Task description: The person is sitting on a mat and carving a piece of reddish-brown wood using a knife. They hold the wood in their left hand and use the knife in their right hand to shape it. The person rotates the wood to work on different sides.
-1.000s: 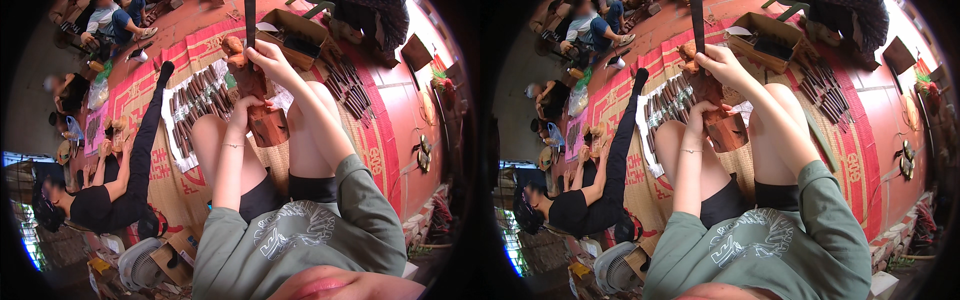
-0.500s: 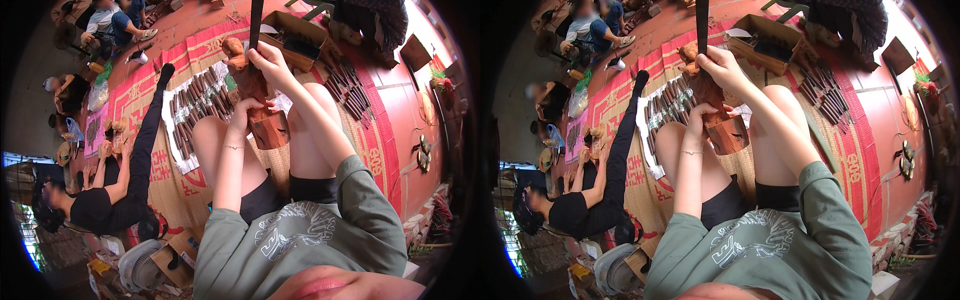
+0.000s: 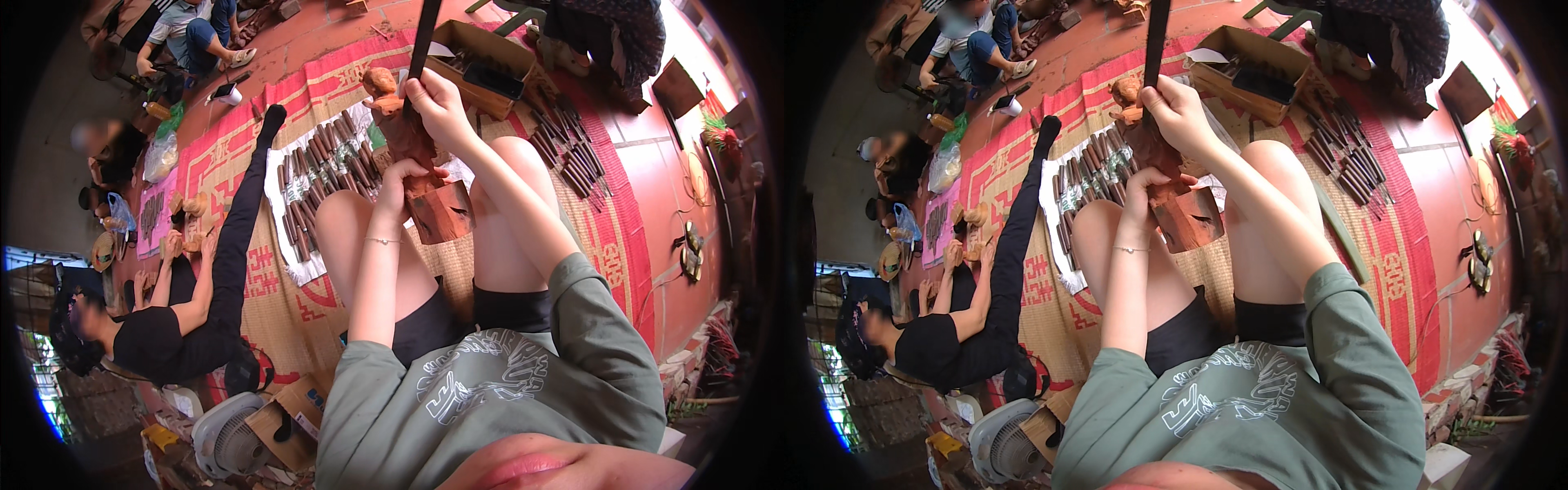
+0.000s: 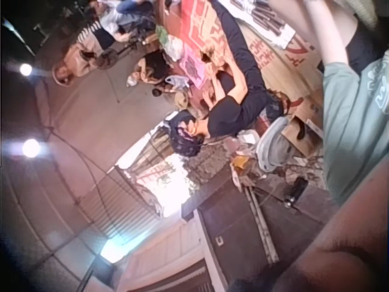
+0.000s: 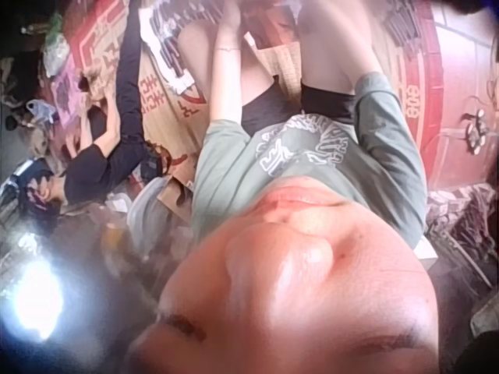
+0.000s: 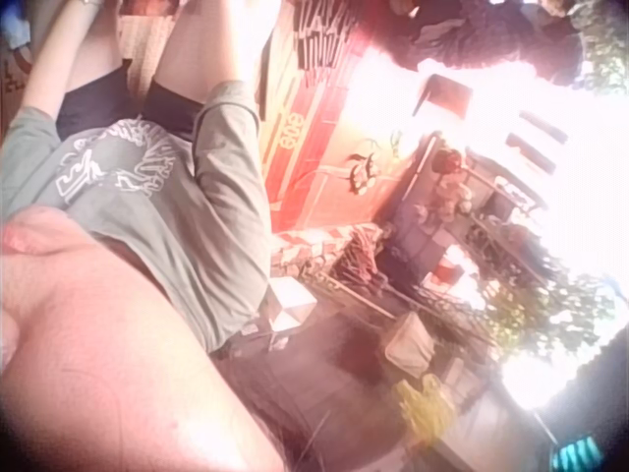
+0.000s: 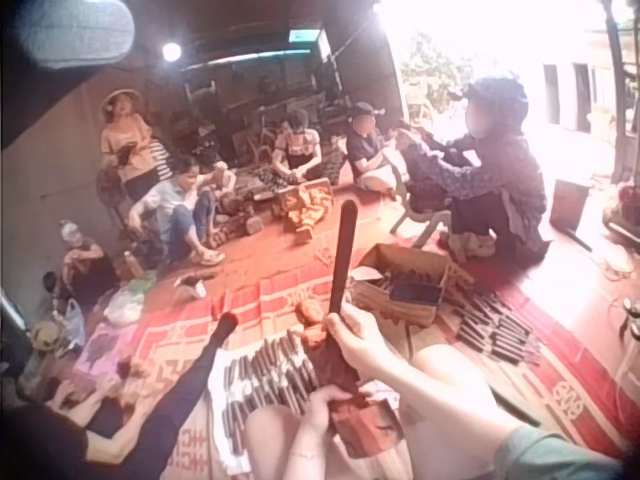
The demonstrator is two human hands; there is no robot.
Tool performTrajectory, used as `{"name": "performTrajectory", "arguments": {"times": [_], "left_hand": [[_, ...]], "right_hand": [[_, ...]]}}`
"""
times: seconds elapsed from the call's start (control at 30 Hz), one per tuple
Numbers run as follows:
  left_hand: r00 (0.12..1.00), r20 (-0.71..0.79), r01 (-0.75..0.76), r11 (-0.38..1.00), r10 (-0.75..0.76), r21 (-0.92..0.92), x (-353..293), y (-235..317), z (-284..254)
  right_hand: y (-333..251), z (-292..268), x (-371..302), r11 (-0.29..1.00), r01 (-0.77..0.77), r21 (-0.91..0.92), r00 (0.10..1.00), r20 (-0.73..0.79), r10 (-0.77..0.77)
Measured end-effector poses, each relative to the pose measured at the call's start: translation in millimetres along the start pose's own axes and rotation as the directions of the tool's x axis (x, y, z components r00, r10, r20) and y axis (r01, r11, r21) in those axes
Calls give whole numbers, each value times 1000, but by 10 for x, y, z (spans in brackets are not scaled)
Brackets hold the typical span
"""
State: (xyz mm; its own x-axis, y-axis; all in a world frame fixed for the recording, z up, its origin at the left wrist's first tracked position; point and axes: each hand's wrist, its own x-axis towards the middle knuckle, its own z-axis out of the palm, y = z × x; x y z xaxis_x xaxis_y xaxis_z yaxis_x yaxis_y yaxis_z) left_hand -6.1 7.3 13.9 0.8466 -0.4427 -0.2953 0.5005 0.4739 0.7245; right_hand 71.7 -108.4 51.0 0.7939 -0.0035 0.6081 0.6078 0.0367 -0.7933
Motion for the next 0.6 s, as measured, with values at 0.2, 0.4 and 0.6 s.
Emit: {"name": "performTrajectory", "arguments": {"times": [0.2,0.4,0.6], "left_hand": [[1000,23,10,997,-9,-76,46,-99,-95],[1000,-4,-22,1000,22,-20,46,-89,-87],[1000,-1,-7,1000,7,-28,9,-68,-62]], "right_hand": [[-116,53,14,954,-95,283,990,-77,122],[-72,27,-36,994,-79,80,993,96,72],[-132,82,-8,952,-96,291,989,-77,124]]}}
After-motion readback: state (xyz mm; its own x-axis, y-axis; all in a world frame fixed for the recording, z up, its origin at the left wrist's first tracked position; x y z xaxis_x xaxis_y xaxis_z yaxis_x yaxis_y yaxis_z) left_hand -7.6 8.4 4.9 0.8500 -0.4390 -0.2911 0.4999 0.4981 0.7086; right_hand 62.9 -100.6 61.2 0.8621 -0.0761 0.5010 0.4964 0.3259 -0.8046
